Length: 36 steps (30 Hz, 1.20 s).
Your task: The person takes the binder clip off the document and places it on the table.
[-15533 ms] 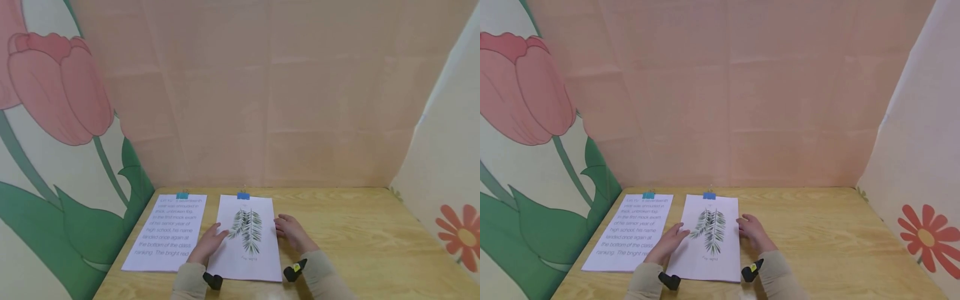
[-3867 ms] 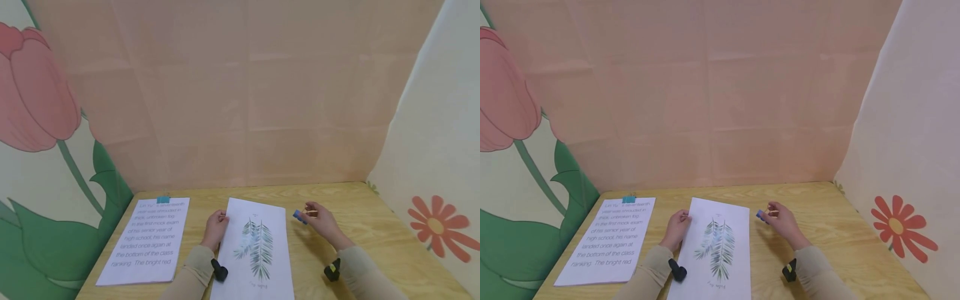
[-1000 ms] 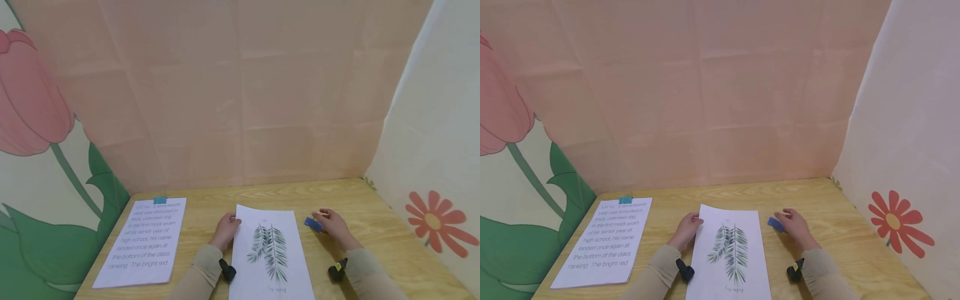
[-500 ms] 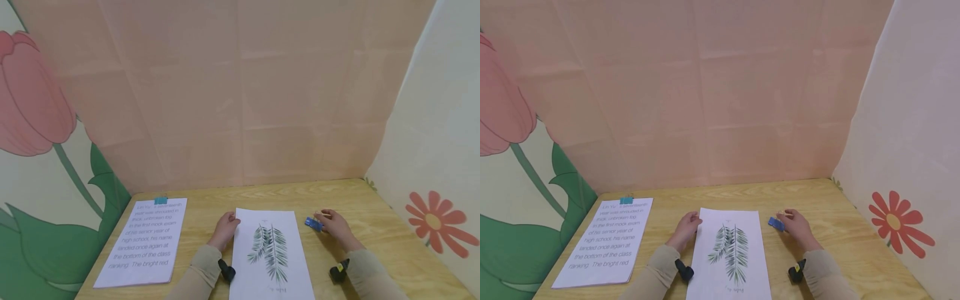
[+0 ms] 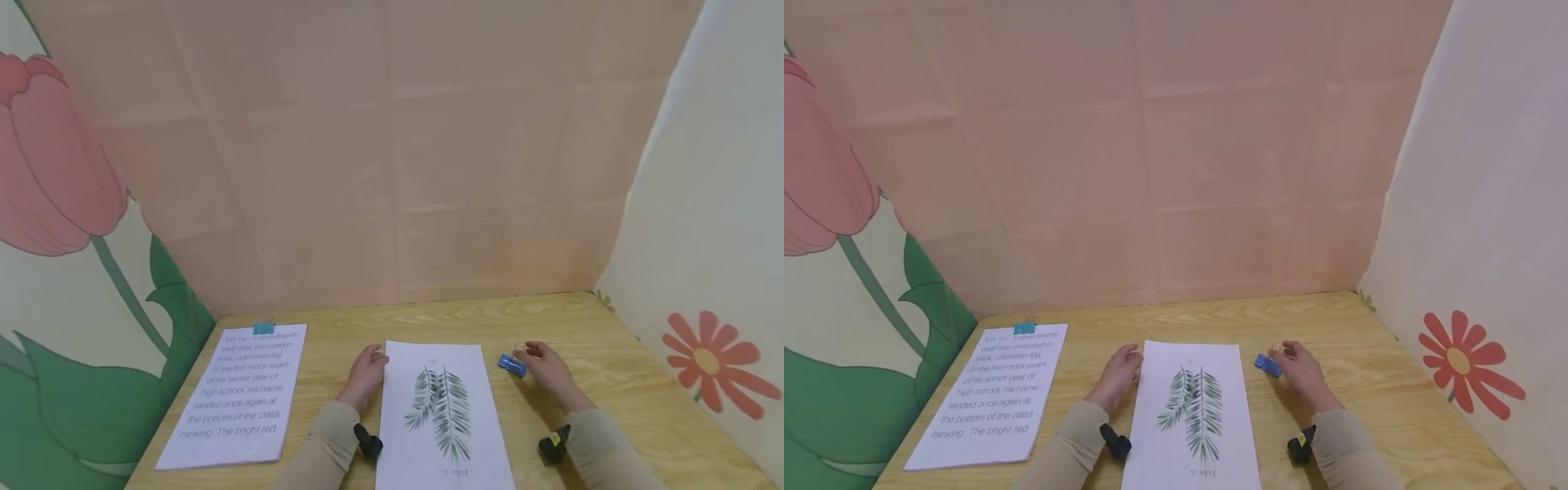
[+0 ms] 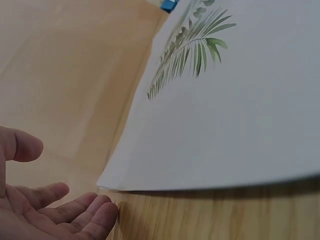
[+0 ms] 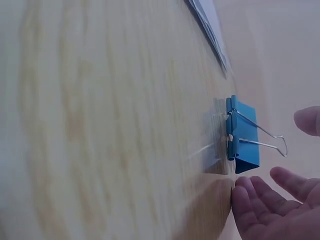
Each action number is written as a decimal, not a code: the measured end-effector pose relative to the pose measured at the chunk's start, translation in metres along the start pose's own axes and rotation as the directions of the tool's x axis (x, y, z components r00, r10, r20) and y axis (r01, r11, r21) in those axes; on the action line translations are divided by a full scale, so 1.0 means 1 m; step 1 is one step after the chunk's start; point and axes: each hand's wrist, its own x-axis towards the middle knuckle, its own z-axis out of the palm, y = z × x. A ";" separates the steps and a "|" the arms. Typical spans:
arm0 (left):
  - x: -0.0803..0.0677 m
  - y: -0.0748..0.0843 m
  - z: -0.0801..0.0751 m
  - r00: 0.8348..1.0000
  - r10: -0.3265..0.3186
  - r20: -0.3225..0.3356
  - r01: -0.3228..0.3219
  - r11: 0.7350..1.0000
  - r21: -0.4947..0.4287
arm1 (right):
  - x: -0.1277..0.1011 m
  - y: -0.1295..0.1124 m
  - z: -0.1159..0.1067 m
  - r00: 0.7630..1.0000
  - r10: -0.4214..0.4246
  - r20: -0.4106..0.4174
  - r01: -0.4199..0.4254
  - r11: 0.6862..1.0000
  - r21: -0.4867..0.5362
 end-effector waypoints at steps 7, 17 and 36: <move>-0.003 -0.004 -0.012 0.999 0.040 -0.007 -0.040 0.999 -0.015 | -0.004 -0.004 0.000 0.999 -0.028 -0.037 0.028 1.000 -0.011; -0.003 -0.009 -0.027 0.999 0.046 -0.019 -0.046 0.999 -0.027 | -0.005 -0.016 0.000 0.996 -0.046 -0.071 0.047 0.999 0.014; -0.008 -0.008 -0.052 0.996 0.008 -0.093 -0.012 0.999 -0.037 | -0.006 -0.070 0.043 0.955 -0.261 -0.142 0.267 0.963 0.029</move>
